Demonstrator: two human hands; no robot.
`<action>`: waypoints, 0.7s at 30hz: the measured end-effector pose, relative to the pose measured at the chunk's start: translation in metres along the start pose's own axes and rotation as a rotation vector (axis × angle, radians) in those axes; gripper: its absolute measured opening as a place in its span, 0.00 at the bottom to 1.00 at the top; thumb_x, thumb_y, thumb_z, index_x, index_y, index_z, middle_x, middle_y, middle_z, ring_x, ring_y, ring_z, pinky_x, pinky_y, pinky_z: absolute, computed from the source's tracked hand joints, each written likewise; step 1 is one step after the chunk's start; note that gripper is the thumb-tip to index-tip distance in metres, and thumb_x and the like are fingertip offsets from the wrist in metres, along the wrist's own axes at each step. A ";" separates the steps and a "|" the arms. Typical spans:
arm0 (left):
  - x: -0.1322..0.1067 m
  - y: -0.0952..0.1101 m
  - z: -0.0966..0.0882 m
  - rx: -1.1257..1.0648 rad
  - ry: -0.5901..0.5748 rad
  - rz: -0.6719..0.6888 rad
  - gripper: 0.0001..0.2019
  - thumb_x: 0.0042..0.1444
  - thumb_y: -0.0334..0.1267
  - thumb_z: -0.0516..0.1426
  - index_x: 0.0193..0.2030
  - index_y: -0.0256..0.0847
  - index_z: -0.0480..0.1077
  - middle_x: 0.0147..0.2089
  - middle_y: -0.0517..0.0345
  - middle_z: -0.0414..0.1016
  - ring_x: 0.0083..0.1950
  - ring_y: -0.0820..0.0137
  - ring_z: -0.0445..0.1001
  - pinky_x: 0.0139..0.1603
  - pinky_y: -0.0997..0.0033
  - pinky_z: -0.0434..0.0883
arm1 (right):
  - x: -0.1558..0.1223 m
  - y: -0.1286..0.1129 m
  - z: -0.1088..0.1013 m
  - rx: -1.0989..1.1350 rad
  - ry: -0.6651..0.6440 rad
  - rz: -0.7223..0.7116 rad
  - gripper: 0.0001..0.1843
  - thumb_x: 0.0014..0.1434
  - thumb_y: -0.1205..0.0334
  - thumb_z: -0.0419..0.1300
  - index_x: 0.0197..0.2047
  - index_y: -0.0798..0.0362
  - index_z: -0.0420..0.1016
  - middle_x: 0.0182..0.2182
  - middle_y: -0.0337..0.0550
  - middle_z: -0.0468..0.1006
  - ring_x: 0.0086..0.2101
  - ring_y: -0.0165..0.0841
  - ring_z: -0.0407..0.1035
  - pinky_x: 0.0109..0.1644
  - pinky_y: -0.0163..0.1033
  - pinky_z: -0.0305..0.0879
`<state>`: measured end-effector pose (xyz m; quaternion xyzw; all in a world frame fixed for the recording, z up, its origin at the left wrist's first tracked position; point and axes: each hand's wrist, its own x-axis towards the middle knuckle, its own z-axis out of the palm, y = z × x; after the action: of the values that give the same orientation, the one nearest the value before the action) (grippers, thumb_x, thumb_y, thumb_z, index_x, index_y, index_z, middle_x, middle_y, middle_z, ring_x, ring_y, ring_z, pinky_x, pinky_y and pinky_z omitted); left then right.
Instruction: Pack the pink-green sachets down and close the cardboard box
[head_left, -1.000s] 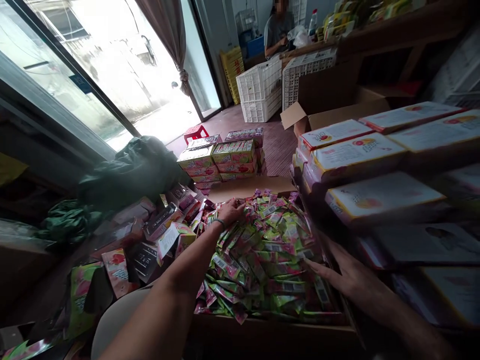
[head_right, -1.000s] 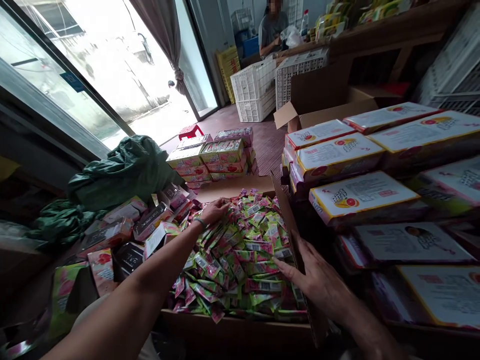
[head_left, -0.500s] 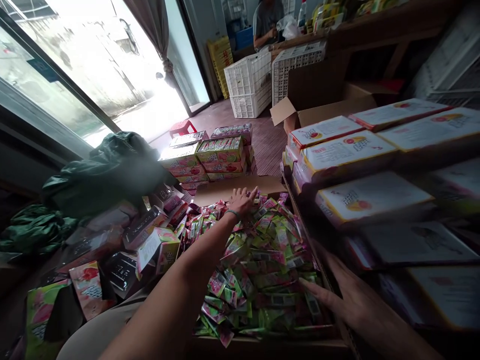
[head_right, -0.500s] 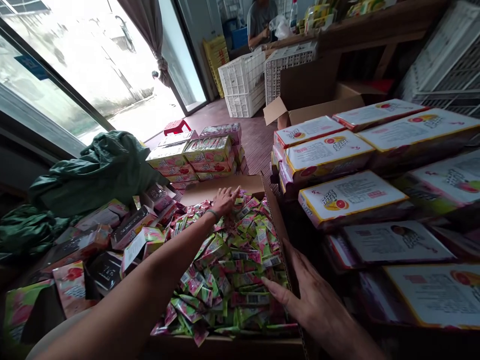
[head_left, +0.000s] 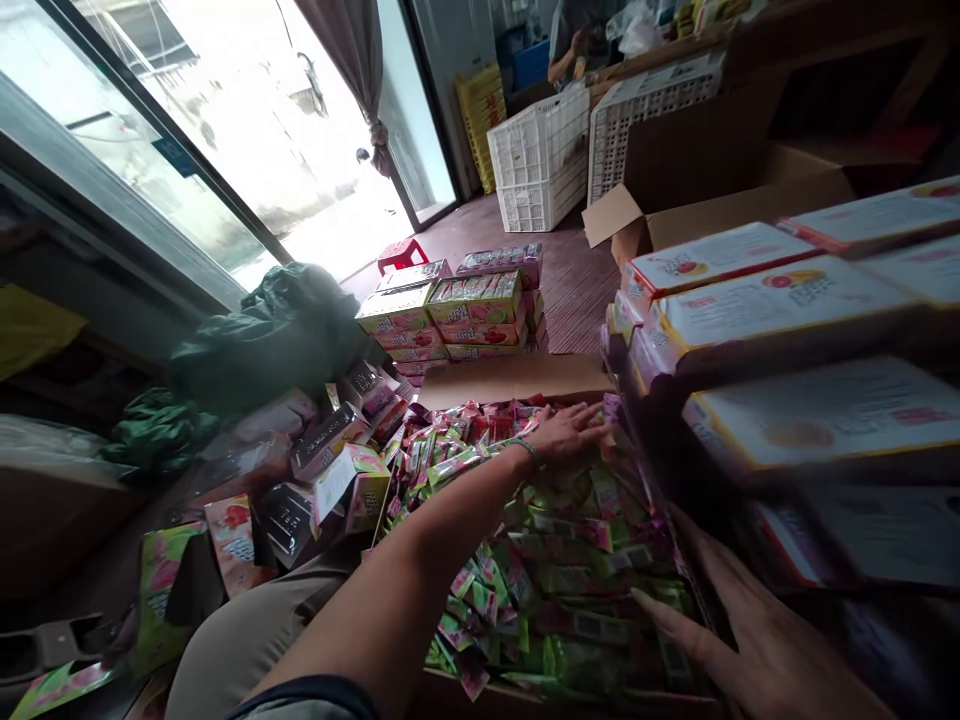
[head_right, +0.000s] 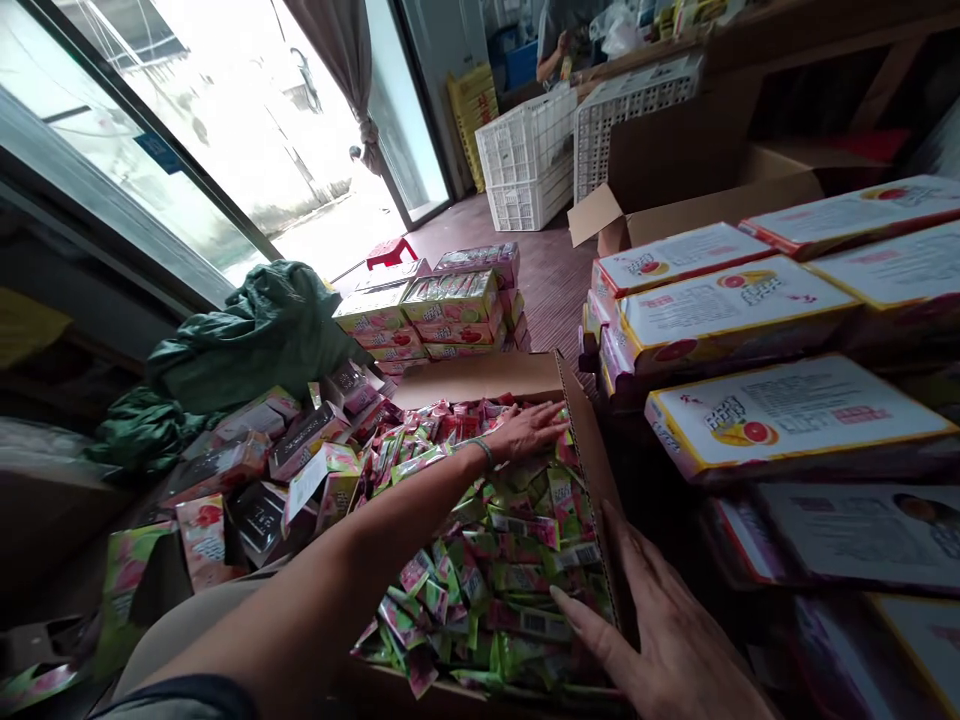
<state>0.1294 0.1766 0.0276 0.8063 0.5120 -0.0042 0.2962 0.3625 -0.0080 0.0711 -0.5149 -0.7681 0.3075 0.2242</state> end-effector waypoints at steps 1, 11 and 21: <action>-0.007 -0.005 -0.013 -0.045 0.071 0.012 0.30 0.73 0.54 0.40 0.78 0.52 0.52 0.80 0.58 0.50 0.80 0.61 0.48 0.80 0.43 0.43 | 0.000 0.001 0.000 -0.005 0.008 -0.008 0.42 0.69 0.40 0.51 0.79 0.48 0.47 0.72 0.49 0.61 0.69 0.46 0.59 0.68 0.49 0.65; -0.110 -0.150 -0.098 -0.303 0.468 -0.581 0.32 0.73 0.49 0.34 0.74 0.38 0.61 0.70 0.43 0.70 0.71 0.57 0.68 0.68 0.53 0.69 | 0.000 0.007 0.005 -0.041 0.013 -0.030 0.41 0.70 0.39 0.49 0.78 0.52 0.50 0.73 0.50 0.59 0.71 0.43 0.56 0.70 0.46 0.61; -0.140 -0.169 -0.028 0.053 0.308 -0.773 0.37 0.68 0.61 0.44 0.76 0.43 0.58 0.79 0.41 0.53 0.79 0.44 0.48 0.77 0.37 0.43 | 0.004 0.001 0.001 -0.085 -0.030 -0.003 0.42 0.66 0.36 0.48 0.72 0.58 0.64 0.71 0.56 0.63 0.68 0.48 0.60 0.65 0.51 0.66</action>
<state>-0.0857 0.1261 0.0141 0.5533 0.8150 -0.0075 0.1720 0.3613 -0.0045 0.0694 -0.5180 -0.7847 0.2821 0.1909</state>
